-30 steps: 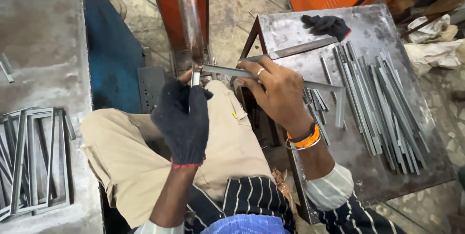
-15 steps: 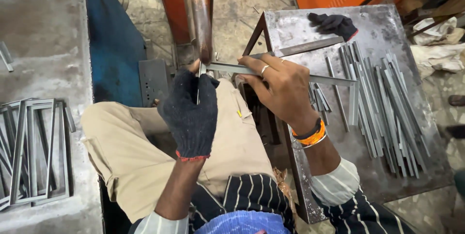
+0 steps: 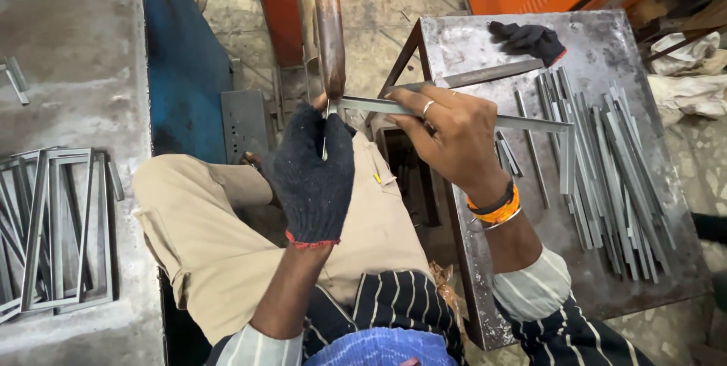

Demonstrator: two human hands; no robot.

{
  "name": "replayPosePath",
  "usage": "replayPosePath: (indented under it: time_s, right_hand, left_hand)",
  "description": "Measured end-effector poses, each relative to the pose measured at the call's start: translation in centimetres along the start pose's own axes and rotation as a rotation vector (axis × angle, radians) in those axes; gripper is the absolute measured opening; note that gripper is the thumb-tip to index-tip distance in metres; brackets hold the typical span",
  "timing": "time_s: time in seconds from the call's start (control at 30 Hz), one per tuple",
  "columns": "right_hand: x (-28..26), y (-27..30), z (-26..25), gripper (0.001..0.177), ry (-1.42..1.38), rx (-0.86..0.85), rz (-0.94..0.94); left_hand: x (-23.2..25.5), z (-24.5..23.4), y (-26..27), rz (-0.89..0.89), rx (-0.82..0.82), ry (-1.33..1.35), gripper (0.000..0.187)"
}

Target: The recorder is assembling small rectangular metal frames using pre-cut rods and a spot welding machine at a manual workstation.

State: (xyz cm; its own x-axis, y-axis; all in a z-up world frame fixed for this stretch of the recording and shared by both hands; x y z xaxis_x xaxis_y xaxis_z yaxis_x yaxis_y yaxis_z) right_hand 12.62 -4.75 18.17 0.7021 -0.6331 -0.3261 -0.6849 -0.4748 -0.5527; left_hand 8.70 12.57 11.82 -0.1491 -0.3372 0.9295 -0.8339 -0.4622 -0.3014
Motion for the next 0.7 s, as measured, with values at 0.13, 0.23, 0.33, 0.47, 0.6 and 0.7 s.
replayPosePath:
  time_s: [0.13,0.23,0.33,0.47,0.6,0.7]
  right_hand:
    - [-0.1,0.2,0.0,0.020,0.046,-0.003,-0.015]
    - [0.2,0.1,0.2,0.021,0.065,0.001,-0.009]
    - [0.3,0.5,0.3,0.023,0.091,-0.010,0.014]
    - [0.2,0.0,0.0,0.024,0.061,0.003,-0.036]
    - [-0.1,0.1,-0.6,0.020,0.019,-0.027,0.019]
    - [-0.7,0.4,-0.9,0.021,-0.002,0.007,0.017]
  left_hand:
    - [0.4,-0.1,0.1,0.003,-0.010,-0.107,0.025]
    - [0.8,-0.3,-0.1,0.064,0.006,-0.103,0.028]
    - [0.0,-0.3,0.2,0.027,-0.001,-0.155,0.026]
    - [1.5,-0.6,-0.1,0.156,0.020,-0.191,0.035]
    - [2.3,-1.0,0.7,0.127,0.020,0.048,0.060]
    - [1.4,-0.7,1.0,-0.199,-0.050,0.313,0.061]
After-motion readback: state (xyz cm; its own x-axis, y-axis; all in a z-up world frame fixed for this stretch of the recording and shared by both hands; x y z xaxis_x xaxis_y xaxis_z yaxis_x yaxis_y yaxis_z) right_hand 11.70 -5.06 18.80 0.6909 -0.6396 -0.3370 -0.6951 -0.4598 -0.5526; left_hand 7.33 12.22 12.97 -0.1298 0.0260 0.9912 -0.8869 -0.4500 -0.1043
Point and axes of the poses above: each hand's wrist, its own y-axis away from the middle knuckle, its own z-axis out of the palm, x = y × z, the point moved 9 cm from there along -y, towards the middle knuckle, and after that the axes turned 3 degrees about -y, right-handed, at the moved point
